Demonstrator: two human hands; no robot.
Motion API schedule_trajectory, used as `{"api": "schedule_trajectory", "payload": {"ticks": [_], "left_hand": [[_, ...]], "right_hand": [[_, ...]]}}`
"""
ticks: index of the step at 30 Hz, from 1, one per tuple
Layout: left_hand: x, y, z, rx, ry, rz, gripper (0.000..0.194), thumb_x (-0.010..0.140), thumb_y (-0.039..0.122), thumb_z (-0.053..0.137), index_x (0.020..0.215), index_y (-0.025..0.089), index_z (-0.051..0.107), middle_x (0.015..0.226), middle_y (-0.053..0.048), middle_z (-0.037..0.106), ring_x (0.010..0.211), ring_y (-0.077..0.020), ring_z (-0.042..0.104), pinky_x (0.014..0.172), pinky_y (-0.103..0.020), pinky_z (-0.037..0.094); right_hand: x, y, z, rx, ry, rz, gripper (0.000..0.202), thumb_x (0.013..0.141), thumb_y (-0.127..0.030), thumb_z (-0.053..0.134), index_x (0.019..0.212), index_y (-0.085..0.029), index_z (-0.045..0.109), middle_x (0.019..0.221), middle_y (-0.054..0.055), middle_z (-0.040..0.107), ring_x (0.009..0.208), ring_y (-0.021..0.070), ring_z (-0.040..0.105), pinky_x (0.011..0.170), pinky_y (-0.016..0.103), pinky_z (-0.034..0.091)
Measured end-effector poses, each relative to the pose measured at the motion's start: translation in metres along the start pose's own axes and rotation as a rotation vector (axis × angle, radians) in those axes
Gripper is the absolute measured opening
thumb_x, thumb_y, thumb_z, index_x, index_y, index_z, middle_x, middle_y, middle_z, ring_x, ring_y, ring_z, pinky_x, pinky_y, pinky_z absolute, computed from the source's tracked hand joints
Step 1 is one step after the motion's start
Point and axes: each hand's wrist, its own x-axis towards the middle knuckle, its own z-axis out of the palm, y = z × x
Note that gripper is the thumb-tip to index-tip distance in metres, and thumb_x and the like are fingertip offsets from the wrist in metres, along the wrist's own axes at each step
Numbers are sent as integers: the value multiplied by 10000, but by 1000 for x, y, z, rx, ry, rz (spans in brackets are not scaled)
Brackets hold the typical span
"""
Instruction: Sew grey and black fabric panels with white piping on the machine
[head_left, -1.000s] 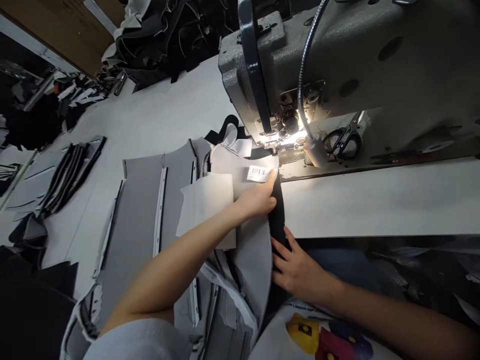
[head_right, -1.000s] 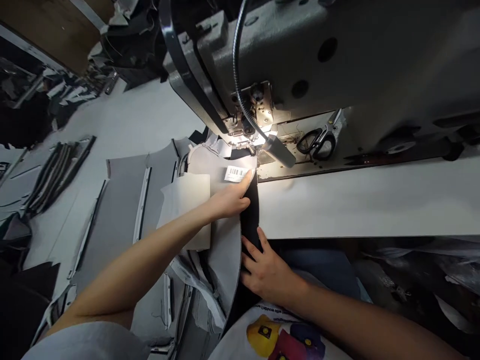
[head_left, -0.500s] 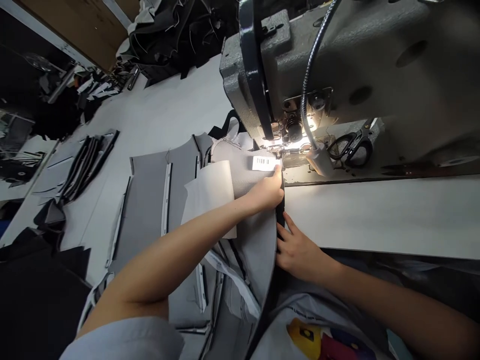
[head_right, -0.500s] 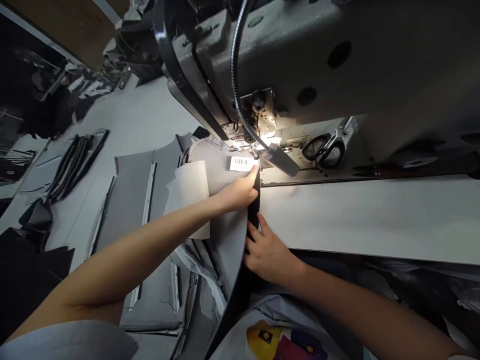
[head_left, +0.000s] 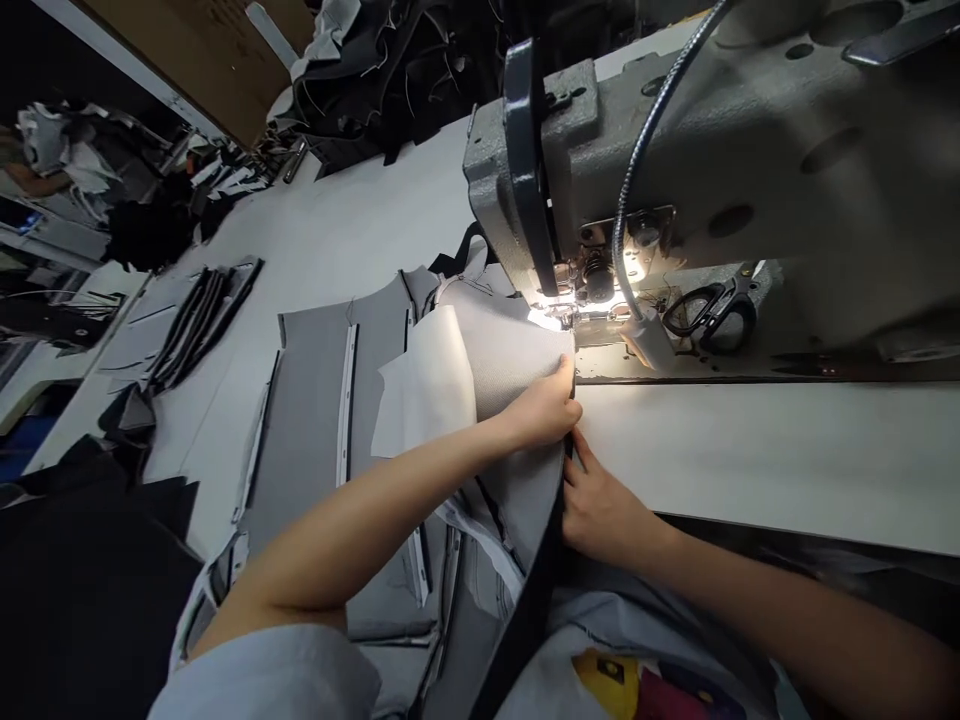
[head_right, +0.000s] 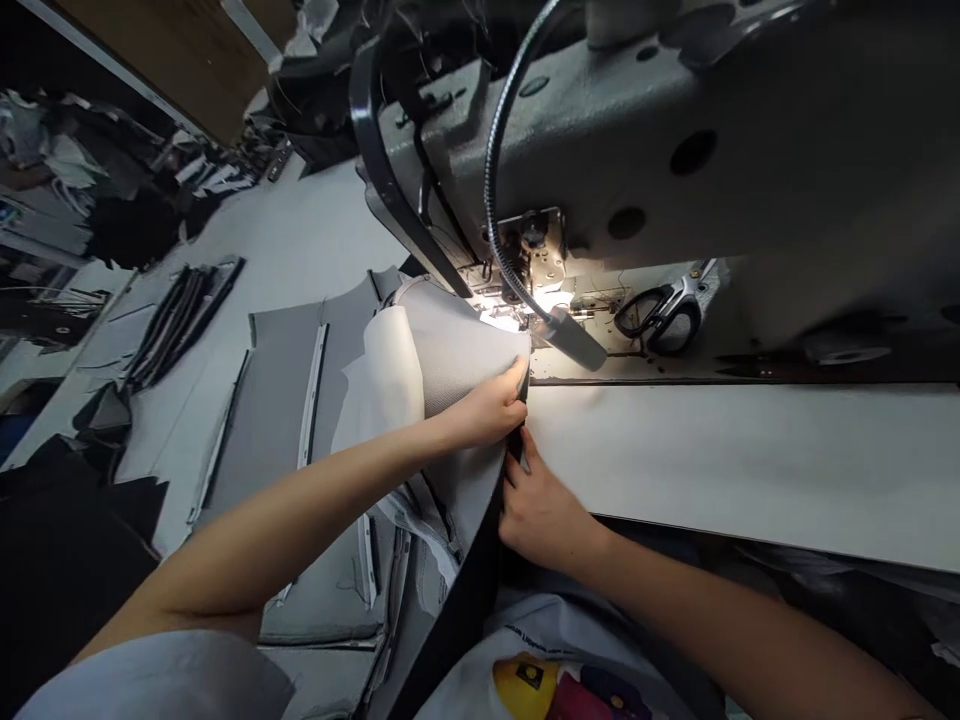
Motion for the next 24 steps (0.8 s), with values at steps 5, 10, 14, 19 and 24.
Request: {"api": "schedule_trajectory", "payload": {"ticks": [5,10,14,19,24], "left_hand": [[14,6,-11,103,-17,-76,805,782,126,418,1540,34,165,1186,-212,671,1069,-309,648,820,-348,507],[24,8,-10,87,37,-49,741,814,159,443,1507,17,224,1153,-230,678,1054,-325,661,847,-377,513],[39,1,-6,64,101,48,621,856,154,414,1450,-7,325,1203,-239,648,1106,-305,637,876,-363,512],[2,-4,-6,150,210,252,399,935,220,409,1280,80,552,1153,-174,666,1105,-266,621,951,-349,495],[-154,-73,27,302,528,159,527,914,317,515,1436,258,464,1473,-118,469,1360,-286,426,1140,-439,357]], "right_hand": [[-2,0,3,-11,10,44,117,791,-150,651,816,-159,765,938,140,699,1176,357,527,1138,655,241],[-5,19,17,74,151,48,209,771,-103,585,648,-194,728,781,99,674,1104,337,554,1161,613,247],[-2,36,32,239,275,19,358,813,-120,453,944,-219,771,898,103,708,1100,319,554,1167,627,205],[-2,39,32,301,295,4,416,792,-121,448,1031,-256,760,891,77,715,1102,306,551,1187,554,208],[-5,36,30,242,310,-14,388,746,-126,476,977,-249,763,982,75,717,1159,298,535,1204,505,195]]}}
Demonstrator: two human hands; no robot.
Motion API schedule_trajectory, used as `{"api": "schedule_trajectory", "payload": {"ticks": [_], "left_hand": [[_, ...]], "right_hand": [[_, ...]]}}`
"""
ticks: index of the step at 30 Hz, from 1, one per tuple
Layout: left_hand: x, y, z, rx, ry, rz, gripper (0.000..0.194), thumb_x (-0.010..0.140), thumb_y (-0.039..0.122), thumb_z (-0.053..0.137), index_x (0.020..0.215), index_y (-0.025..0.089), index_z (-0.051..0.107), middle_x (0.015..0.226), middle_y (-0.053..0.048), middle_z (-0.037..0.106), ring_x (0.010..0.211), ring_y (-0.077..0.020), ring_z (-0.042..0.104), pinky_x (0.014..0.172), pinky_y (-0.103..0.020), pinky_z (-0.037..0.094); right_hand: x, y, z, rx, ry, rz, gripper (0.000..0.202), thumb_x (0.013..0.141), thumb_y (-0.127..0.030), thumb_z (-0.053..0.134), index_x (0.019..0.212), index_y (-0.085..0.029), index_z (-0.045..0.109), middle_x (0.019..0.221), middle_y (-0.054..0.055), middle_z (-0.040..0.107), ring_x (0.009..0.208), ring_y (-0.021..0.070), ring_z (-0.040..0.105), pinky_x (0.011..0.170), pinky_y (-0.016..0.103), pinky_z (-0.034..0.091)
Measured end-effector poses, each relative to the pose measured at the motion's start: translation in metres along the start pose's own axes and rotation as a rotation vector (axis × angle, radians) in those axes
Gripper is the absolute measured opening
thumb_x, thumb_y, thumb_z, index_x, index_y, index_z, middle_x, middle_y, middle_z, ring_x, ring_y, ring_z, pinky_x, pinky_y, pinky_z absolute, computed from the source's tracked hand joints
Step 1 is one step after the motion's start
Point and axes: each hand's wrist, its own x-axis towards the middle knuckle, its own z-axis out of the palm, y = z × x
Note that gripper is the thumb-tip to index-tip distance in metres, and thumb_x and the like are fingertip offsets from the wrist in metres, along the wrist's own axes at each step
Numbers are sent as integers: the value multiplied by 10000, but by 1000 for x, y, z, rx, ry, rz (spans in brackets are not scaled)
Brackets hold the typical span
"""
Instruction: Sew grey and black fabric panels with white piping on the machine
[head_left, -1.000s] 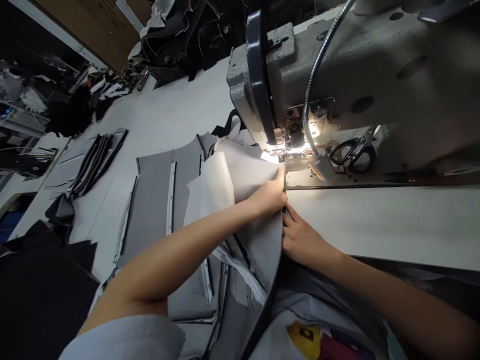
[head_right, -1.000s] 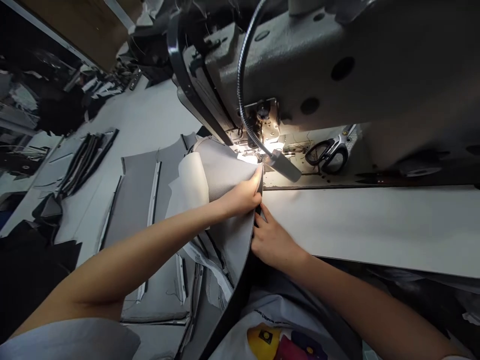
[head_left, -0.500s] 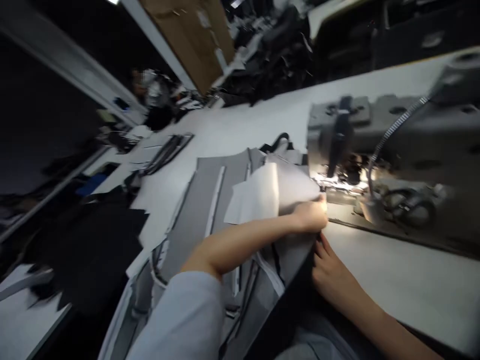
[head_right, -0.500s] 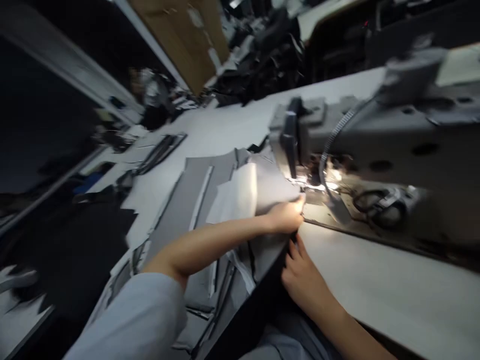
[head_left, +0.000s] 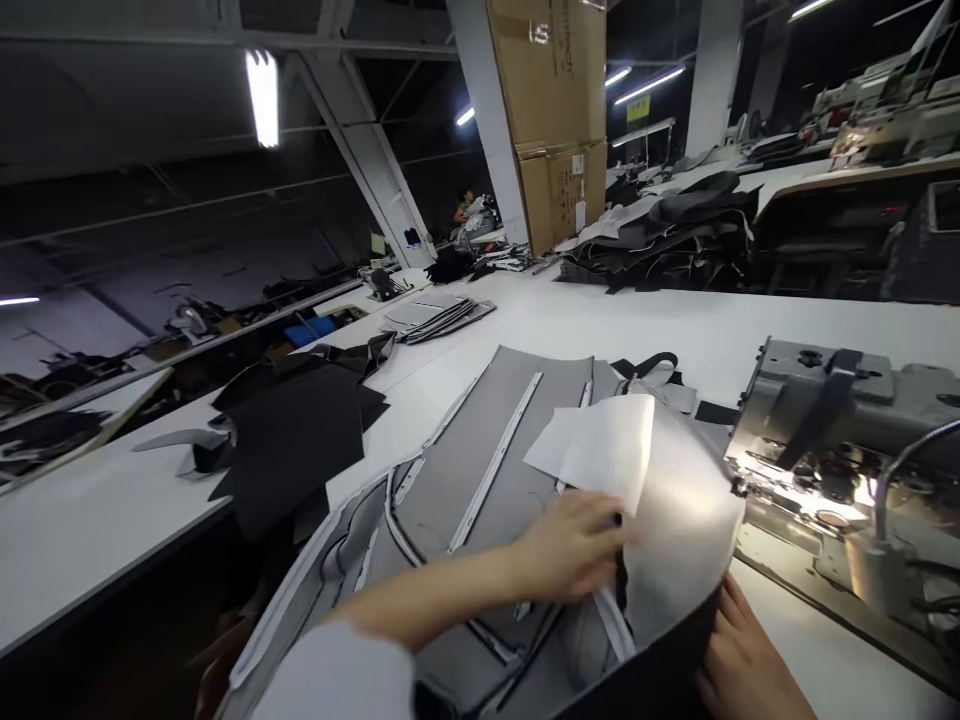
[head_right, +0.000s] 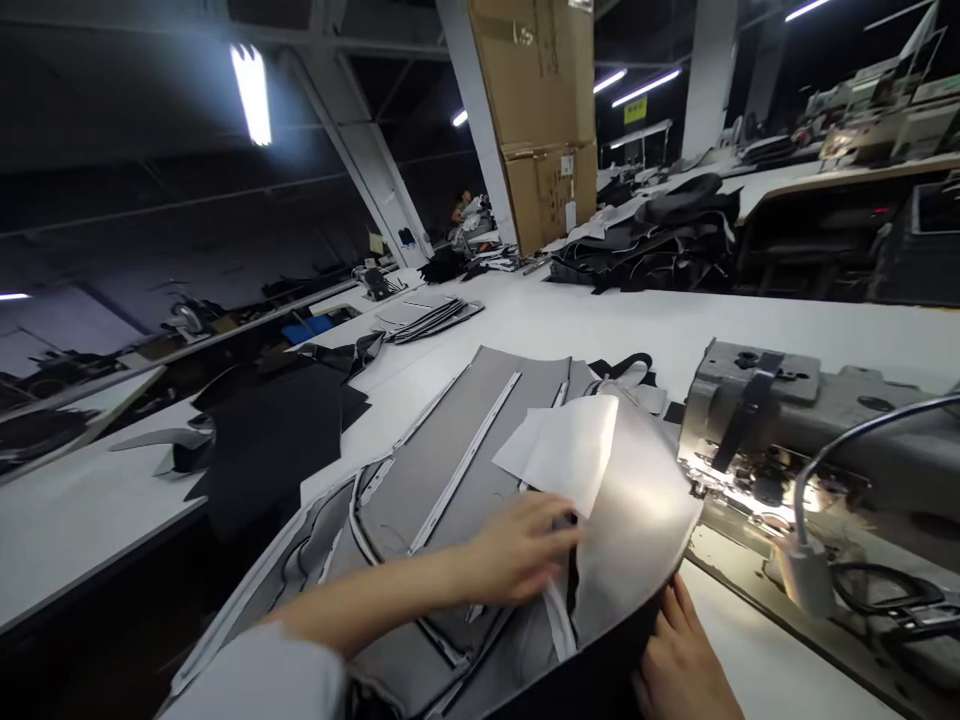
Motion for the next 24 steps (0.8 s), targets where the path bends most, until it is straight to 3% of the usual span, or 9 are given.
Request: {"api": "schedule_trajectory", "payload": {"ticks": [3,4,6,8,10,13,17,20,24], "left_hand": [[-118,-51,21,240,160,-684,562,854,254,520,1416,250,499,1440,-137,509,1341,-351,444,1123,-607,330],[-149,-71,33,275,225,-783,509,869,261,476,1371,218,549,1440,-149,509,1323,-360,469,1109,-645,327],[-190,-112,54,227,340,-658,446,892,224,360,1221,181,658,1329,-135,609,1257,-301,554,1123,-610,347],[-199,-154,65,169,442,-521,451,889,189,315,1133,181,695,1223,-103,675,1186,-234,616,1150,-536,357],[-180,-191,62,124,484,-466,441,871,180,324,1100,188,701,1181,-81,697,1160,-207,634,1151,-483,380],[-122,-233,41,82,405,-465,433,836,188,343,1084,182,697,1181,-77,699,1169,-214,628,1140,-454,403],[-41,-260,7,97,227,-489,430,788,199,404,1118,146,674,1278,-107,642,1228,-229,582,1126,-377,413],[7,-246,-15,109,159,-510,451,740,189,442,1129,121,660,1302,-135,604,1218,-261,572,1066,-373,455],[48,-157,-40,-50,88,-411,485,840,272,358,1187,92,645,1088,-127,663,864,-212,651,799,-319,537]], "right_hand": [[-1,-4,-3,-44,-55,-49,393,711,-160,516,1013,-256,749,1025,75,721,1154,314,553,1211,540,132],[-1,-8,-3,-55,-100,-85,411,707,-181,535,1057,-258,736,1064,74,718,1160,319,558,1209,545,124],[-1,-20,3,-51,-214,-171,453,720,-223,572,1153,-256,698,1158,77,699,1170,322,568,1189,525,210],[5,-37,17,-1,-288,-211,437,761,-235,561,1181,-254,679,1148,76,706,1123,308,604,1099,480,385],[18,-55,34,58,-304,-165,376,811,-188,486,1121,-251,690,1022,57,735,1000,263,654,963,411,510],[46,-74,49,61,-322,-13,282,789,-152,468,935,-216,700,794,48,714,762,215,655,799,337,562],[56,-83,22,128,-461,20,279,669,-207,560,915,-185,689,833,56,712,783,210,655,823,349,538],[36,-79,-10,232,-490,13,433,708,-171,526,1114,-180,674,1067,59,723,1088,200,631,1037,361,437],[20,-62,-24,165,-515,-12,507,839,-269,555,1339,-186,573,1391,136,560,1367,272,432,1178,501,250]]}}
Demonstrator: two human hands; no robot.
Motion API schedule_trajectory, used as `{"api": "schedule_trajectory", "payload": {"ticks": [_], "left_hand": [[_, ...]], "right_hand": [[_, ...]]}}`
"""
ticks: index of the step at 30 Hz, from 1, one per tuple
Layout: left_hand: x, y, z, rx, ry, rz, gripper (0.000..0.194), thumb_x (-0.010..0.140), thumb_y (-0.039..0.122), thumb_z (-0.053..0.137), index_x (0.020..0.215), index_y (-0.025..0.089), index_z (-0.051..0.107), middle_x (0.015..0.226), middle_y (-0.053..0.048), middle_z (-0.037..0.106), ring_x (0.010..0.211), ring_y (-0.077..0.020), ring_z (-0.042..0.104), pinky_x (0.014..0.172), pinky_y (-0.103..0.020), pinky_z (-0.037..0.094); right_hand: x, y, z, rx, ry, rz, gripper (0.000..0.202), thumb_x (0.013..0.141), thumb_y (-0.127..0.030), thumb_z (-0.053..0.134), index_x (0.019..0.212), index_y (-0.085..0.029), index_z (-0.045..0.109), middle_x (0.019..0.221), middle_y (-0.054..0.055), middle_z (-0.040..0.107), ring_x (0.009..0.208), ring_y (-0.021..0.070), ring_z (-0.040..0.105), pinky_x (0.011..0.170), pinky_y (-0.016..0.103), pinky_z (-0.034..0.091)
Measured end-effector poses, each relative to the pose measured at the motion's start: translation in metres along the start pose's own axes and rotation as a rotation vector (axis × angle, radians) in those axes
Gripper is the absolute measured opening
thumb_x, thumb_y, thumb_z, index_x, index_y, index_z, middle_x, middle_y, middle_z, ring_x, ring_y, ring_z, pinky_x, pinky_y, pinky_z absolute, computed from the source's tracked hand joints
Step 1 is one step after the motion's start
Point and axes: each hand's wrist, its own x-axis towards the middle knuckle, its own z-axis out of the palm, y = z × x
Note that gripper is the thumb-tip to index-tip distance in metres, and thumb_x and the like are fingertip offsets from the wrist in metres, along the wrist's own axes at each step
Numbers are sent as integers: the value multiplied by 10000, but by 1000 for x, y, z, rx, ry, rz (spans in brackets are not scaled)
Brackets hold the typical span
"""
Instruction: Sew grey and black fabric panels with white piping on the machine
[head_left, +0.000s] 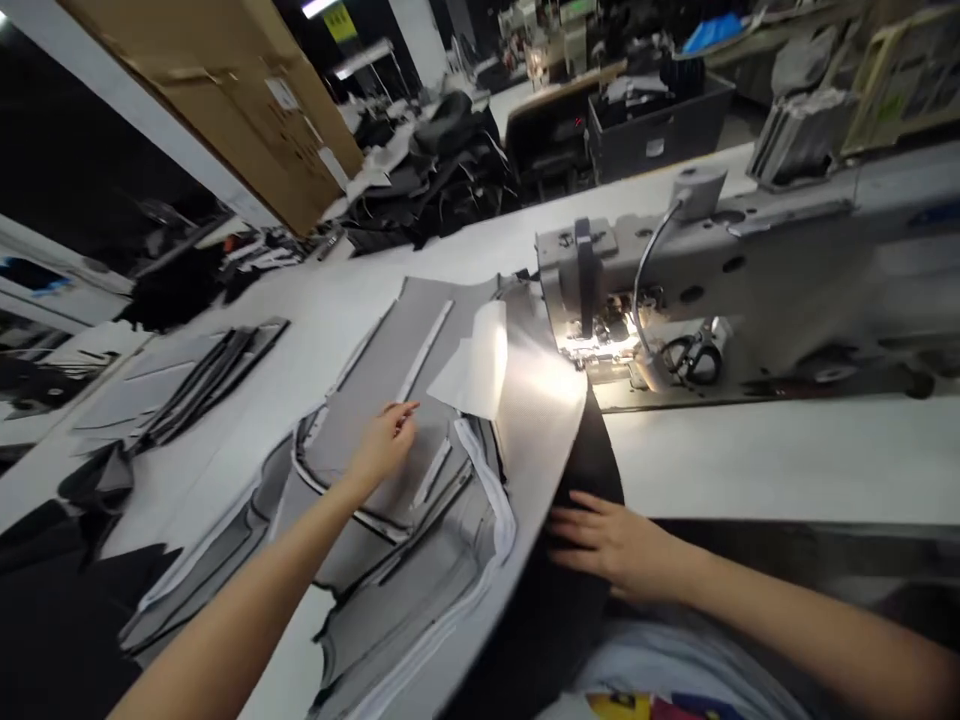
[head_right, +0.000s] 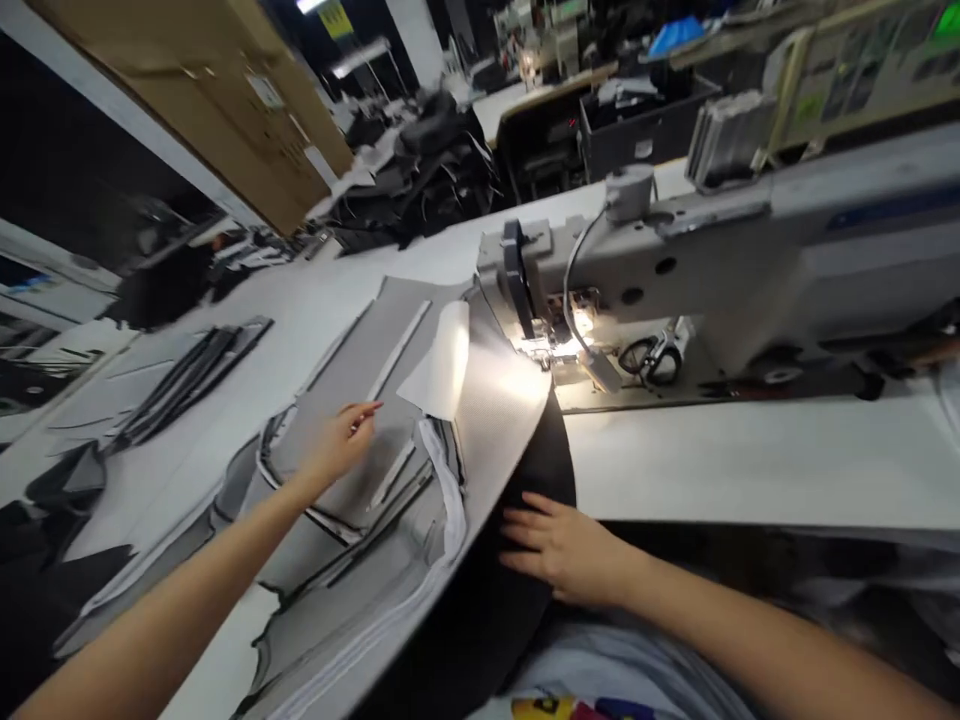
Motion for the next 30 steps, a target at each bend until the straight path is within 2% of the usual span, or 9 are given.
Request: {"api": "schedule_trajectory", "payload": {"ticks": [2,5,8,11,14,17,20,25,30], "left_hand": [[-13,64,-5,-79,-234,143,521,918,384,327,1273,134,616,905,-67,684,777,-194,643,760,-296,514],[-31,148,4,-37,-596,306,676,906,495,447,1478,138,400,842,-55,692,762,-220,659,717,-295,494],[-30,190,35,133,-733,295,807,883,417,521,1551,104,195,1001,-146,707,897,-297,684,720,-333,501],[-18,197,66,116,-754,237,800,864,189,437,1568,97,70,1052,-168,709,939,-294,691,765,-354,514],[-12,195,81,-84,-730,228,824,818,106,398,1571,90,66,1123,-141,705,1041,-253,666,905,-350,506],[-16,199,85,-246,-705,206,815,795,111,410,1564,75,143,1247,-119,665,1211,-245,580,1049,-351,444],[-20,205,87,-276,-720,165,825,783,116,429,1560,61,157,1329,-125,618,1300,-256,512,1104,-360,400],[-15,213,87,-231,-742,148,841,786,115,436,1568,84,128,1397,-138,563,1345,-262,472,1113,-354,385],[5,223,87,-160,-764,155,814,801,92,396,1565,69,116,1367,-182,575,1240,-266,567,1033,-351,454]], "right_hand": [[8,6,5,-66,36,54,539,839,-314,594,1362,-190,560,1447,190,485,1401,327,370,1172,575,201],[31,-1,20,-58,73,79,490,813,-272,610,1293,-175,619,1340,191,575,1342,325,436,1152,574,239],[43,-20,33,2,53,62,399,815,-212,586,1194,-113,664,1159,153,683,1196,268,547,1115,486,342],[36,-25,34,-53,89,42,379,859,-186,551,1222,-131,647,1195,138,672,1168,255,552,1111,504,342],[24,-14,31,-177,164,99,352,889,-217,553,1227,-212,650,1206,127,655,1182,284,535,1108,605,295],[20,-6,34,-272,173,127,245,913,-185,533,1077,-224,710,1013,99,698,1054,265,593,1063,590,359],[21,-11,40,-281,172,101,195,917,-188,538,990,-209,718,895,81,695,946,256,617,1012,572,415],[13,-22,31,-282,245,113,248,947,-196,484,1113,-183,669,1055,121,674,1049,270,587,1062,594,369],[2,-11,16,-288,245,134,278,948,-185,479,1164,-169,654,1126,118,663,1132,283,562,1098,587,347]]}}
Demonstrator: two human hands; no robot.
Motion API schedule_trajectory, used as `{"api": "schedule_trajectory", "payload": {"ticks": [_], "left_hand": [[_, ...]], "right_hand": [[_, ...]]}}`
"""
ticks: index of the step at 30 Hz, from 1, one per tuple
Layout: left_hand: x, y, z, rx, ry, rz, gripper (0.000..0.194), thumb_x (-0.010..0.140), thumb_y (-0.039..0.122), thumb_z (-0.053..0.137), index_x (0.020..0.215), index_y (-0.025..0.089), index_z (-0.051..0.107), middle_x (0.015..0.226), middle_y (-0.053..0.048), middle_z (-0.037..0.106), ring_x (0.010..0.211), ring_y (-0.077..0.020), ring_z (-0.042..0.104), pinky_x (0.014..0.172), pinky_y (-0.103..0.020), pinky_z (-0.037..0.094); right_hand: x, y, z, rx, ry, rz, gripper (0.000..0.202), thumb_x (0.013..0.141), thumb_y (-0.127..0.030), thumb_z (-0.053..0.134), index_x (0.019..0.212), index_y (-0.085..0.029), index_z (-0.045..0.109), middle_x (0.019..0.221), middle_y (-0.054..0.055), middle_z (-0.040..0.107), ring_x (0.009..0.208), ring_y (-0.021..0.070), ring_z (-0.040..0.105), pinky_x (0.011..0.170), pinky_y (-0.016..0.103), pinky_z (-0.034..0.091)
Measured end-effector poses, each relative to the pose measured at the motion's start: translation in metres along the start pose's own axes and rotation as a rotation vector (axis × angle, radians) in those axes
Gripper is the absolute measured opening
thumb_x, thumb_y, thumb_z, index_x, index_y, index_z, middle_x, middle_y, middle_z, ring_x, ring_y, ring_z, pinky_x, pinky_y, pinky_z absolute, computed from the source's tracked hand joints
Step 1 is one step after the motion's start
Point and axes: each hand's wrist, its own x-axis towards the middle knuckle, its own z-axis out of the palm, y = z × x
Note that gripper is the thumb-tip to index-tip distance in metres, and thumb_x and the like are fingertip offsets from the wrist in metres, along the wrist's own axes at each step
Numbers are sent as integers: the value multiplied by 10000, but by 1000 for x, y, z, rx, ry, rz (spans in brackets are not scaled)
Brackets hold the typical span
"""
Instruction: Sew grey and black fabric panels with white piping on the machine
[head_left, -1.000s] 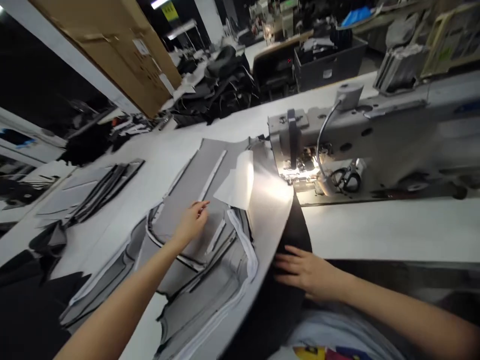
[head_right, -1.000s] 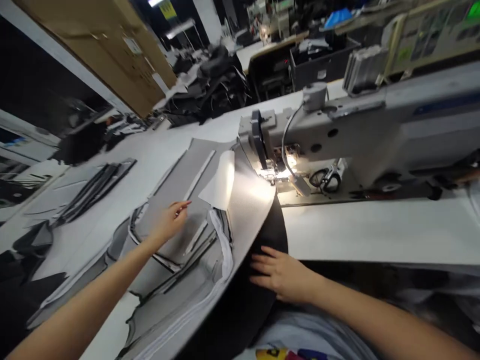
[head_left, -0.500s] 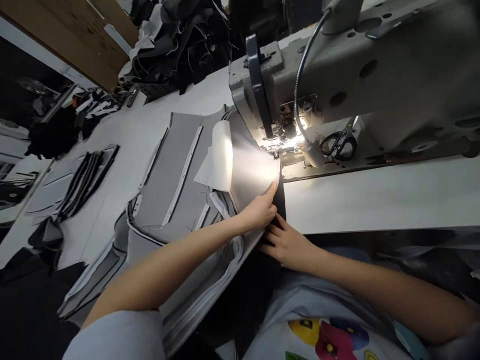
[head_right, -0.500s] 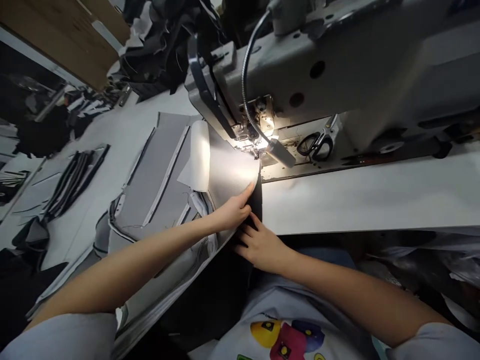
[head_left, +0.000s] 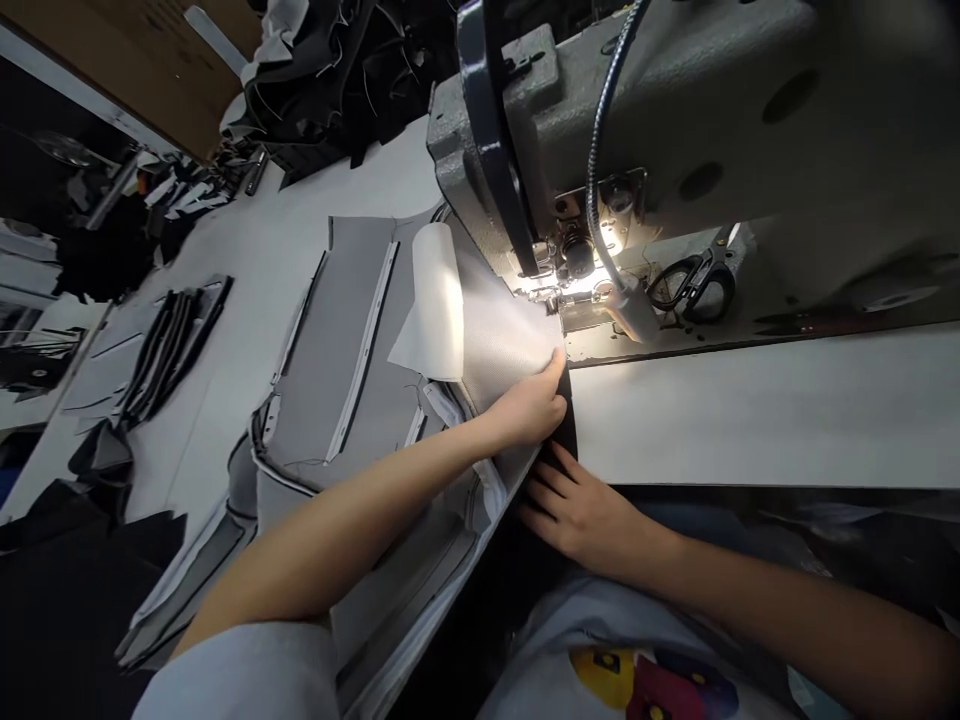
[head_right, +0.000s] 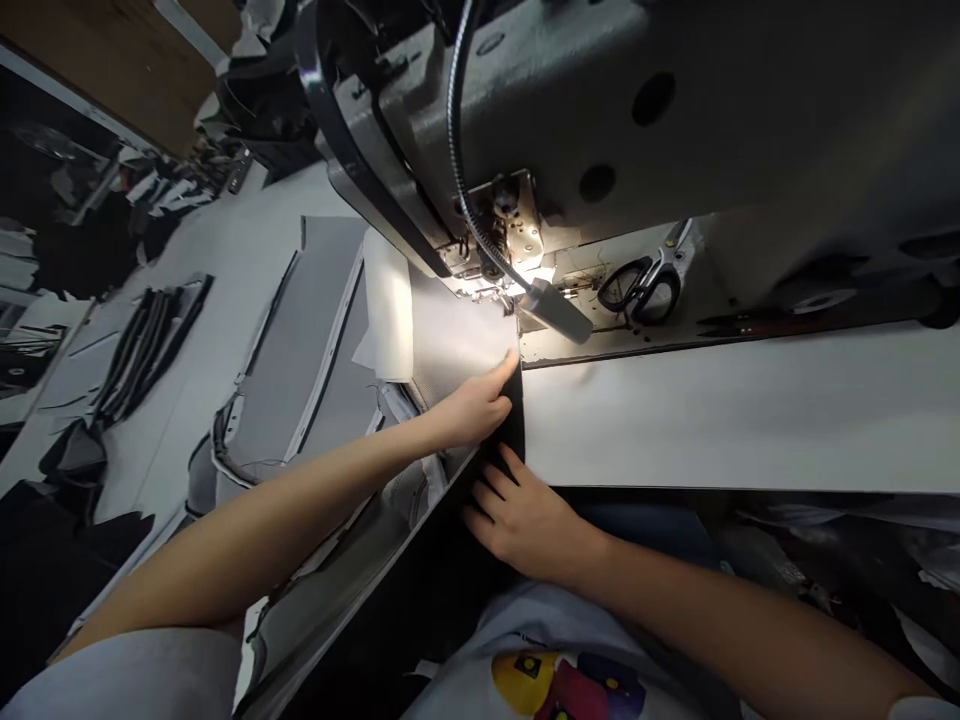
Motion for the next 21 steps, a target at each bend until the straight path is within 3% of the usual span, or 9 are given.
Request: {"api": "schedule_trajectory", "payload": {"ticks": [5,9,12,16,21], "left_hand": [[21,8,-13,155,27,-10,818,803,89,377,1549,2,52,1164,-203,681,1026,-275,669,889,-342,513],[25,21,-16,321,44,-110,838,819,136,402,1557,53,13,1091,-190,703,1002,-314,682,823,-365,515],[18,29,-12,387,26,-169,865,833,187,433,1547,33,-29,1068,-202,701,1012,-335,677,812,-379,512],[11,26,-8,322,-58,-117,868,823,175,423,1533,-19,-37,1084,-231,688,982,-332,683,760,-360,513],[17,21,-13,294,-28,-104,824,833,141,386,1542,2,-9,1125,-227,678,988,-309,685,776,-338,512]], "right_hand": [[1,25,-5,1,-4,-1,306,934,-199,517,1212,-177,641,1259,131,621,1232,317,512,1095,577,353],[5,37,-6,-10,10,28,286,925,-174,536,1188,-181,651,1236,119,634,1200,300,535,1101,546,355],[6,29,-1,-32,29,-10,258,943,-168,506,1148,-174,664,1133,127,670,1087,282,593,1050,543,391],[7,8,14,66,39,-167,250,982,-199,470,1136,-205,667,1119,76,689,1043,236,607,988,477,434],[19,8,21,108,-67,-111,215,964,-178,504,1058,-175,698,1037,84,714,1023,242,605,974,475,434]]}}
